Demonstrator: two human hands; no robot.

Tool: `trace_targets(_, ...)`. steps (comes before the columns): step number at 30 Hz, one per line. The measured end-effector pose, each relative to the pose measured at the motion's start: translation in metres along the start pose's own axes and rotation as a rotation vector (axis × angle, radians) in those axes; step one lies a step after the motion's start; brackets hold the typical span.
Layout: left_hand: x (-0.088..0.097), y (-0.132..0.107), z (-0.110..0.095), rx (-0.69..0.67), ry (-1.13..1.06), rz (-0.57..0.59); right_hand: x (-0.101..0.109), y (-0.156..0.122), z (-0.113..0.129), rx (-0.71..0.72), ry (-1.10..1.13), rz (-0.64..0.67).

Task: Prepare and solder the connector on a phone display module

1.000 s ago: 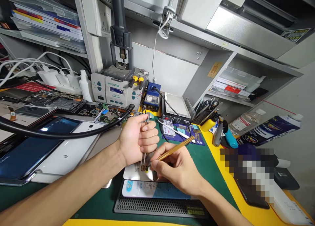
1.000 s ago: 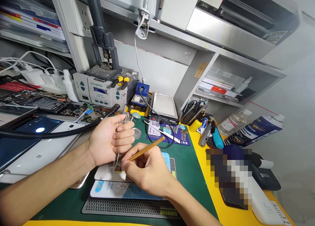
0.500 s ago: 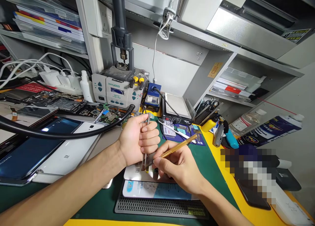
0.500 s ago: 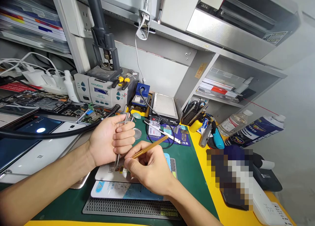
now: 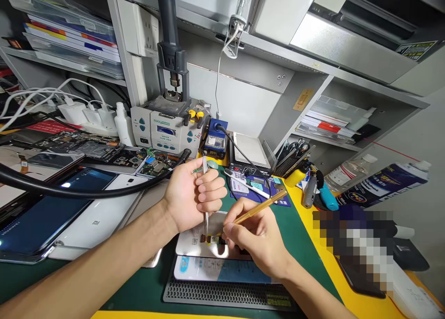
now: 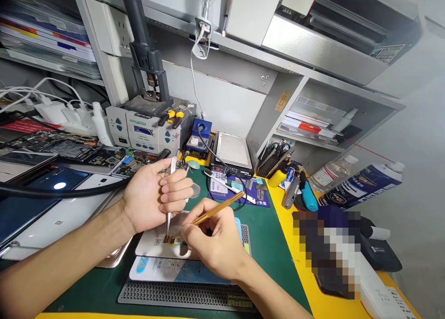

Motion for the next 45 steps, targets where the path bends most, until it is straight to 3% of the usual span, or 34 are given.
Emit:
trace_targets(24,0.005,0.003,0.002,0.020,0.022,-0.016,-0.006,0.000,0.002,-0.075,-0.172,0.029)
trace_targets(27,0.004,0.004,-0.002,-0.043,0.080,-0.069,-0.003,0.001,0.002,-0.086,-0.115,0.004)
trace_targets(33,0.003,0.002,-0.015,-0.273,0.352,-0.297,0.011,0.004,0.002,-0.049,-0.013,-0.105)
trace_targets(39,0.004,0.005,-0.014,-0.403,0.492,-0.345,0.016,0.008,0.006,-0.014,0.087,-0.163)
trace_targets(45,0.009,0.001,-0.017,-0.530,0.774,-0.431,0.032,0.013,0.009,0.019,0.193,-0.265)
Point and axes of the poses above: each hand's wrist, its own y-axis towards the middle knuckle, its own x-axis out of the back of the hand, z = x × y, the point moved 4 cm from there along y, towards the middle knuckle, and after that the axes turned 5 degrees about z, right-handed, at the moved point
